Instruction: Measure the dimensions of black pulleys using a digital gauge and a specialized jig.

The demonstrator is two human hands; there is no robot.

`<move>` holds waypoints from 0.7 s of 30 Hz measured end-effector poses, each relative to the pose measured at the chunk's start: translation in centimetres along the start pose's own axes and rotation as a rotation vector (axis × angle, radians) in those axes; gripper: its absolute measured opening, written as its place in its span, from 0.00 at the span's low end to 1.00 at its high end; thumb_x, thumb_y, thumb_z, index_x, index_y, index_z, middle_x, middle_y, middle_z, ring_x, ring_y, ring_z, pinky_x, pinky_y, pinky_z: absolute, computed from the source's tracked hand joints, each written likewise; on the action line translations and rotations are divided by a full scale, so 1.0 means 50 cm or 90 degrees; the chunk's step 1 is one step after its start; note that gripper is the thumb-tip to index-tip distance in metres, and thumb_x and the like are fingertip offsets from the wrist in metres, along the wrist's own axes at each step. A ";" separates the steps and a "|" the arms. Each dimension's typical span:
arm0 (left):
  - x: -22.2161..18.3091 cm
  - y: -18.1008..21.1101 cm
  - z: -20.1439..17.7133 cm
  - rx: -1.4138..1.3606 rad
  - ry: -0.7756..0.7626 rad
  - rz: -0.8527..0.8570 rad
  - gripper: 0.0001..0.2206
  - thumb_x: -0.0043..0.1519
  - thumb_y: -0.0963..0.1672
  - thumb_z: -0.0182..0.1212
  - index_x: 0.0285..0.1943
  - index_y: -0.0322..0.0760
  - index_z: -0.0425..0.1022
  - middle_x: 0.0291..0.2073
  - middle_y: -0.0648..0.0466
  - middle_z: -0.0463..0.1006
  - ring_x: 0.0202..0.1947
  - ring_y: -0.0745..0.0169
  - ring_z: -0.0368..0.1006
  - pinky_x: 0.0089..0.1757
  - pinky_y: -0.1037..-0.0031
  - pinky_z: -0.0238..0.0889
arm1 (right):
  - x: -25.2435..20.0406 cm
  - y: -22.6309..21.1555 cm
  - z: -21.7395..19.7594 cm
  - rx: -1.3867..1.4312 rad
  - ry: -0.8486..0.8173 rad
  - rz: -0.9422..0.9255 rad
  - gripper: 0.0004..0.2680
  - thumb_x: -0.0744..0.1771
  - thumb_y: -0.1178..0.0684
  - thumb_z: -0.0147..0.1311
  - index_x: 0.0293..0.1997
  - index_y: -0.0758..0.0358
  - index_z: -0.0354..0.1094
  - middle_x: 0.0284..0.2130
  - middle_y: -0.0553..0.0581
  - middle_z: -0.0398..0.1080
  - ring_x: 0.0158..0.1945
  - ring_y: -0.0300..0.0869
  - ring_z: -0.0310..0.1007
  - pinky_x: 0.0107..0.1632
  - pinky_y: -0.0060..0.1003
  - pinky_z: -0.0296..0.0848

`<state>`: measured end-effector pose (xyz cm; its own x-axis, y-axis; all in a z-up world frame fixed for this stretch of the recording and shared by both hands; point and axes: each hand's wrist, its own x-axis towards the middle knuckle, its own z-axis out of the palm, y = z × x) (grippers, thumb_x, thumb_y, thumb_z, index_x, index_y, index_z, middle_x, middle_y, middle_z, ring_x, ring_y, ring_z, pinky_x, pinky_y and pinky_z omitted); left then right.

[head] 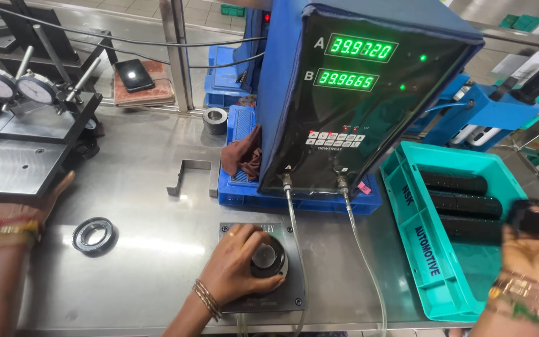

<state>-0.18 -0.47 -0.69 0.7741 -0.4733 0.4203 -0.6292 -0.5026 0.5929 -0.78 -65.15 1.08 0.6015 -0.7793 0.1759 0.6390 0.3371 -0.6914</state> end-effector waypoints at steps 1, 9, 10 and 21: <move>0.004 0.006 -0.008 -0.019 0.026 0.019 0.28 0.42 0.54 0.78 0.44 0.35 0.74 0.44 0.48 0.74 0.48 0.48 0.69 0.48 0.61 0.65 | -0.188 0.006 0.088 -0.035 -0.154 0.014 0.03 0.76 0.50 0.55 0.50 0.53 0.66 0.46 0.52 0.71 0.60 0.45 0.71 0.68 0.55 0.68; -0.022 -0.159 -0.040 0.074 0.271 -0.207 0.26 0.44 0.54 0.79 0.24 0.34 0.67 0.39 0.46 0.75 0.41 0.48 0.70 0.41 0.62 0.67 | -0.614 0.168 0.435 -0.442 -0.486 0.200 0.16 0.62 0.58 0.61 0.53 0.54 0.59 0.35 0.60 0.76 0.41 0.47 0.79 0.47 0.42 0.76; -0.037 -0.204 -0.039 0.125 0.251 -0.334 0.27 0.44 0.55 0.79 0.25 0.33 0.67 0.35 0.46 0.75 0.39 0.47 0.69 0.41 0.60 0.66 | -0.647 0.196 0.459 -0.522 -0.575 0.182 0.17 0.61 0.57 0.64 0.49 0.55 0.60 0.35 0.58 0.76 0.41 0.47 0.78 0.46 0.42 0.76; -0.179 -0.335 -0.067 0.459 0.340 -0.397 0.17 0.48 0.51 0.75 0.38 0.39 0.80 0.55 0.42 0.73 0.58 0.38 0.66 0.57 0.55 0.58 | -0.807 0.241 0.518 -0.761 -0.945 -0.419 0.13 0.62 0.55 0.63 0.50 0.55 0.69 0.31 0.51 0.70 0.38 0.46 0.73 0.62 0.56 0.57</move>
<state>3.64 14.61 -12.11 0.7917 0.2994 0.5325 0.1263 -0.9330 0.3369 -4.93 -15.97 3.80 0.7058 0.5523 0.4436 0.6811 -0.7013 -0.2105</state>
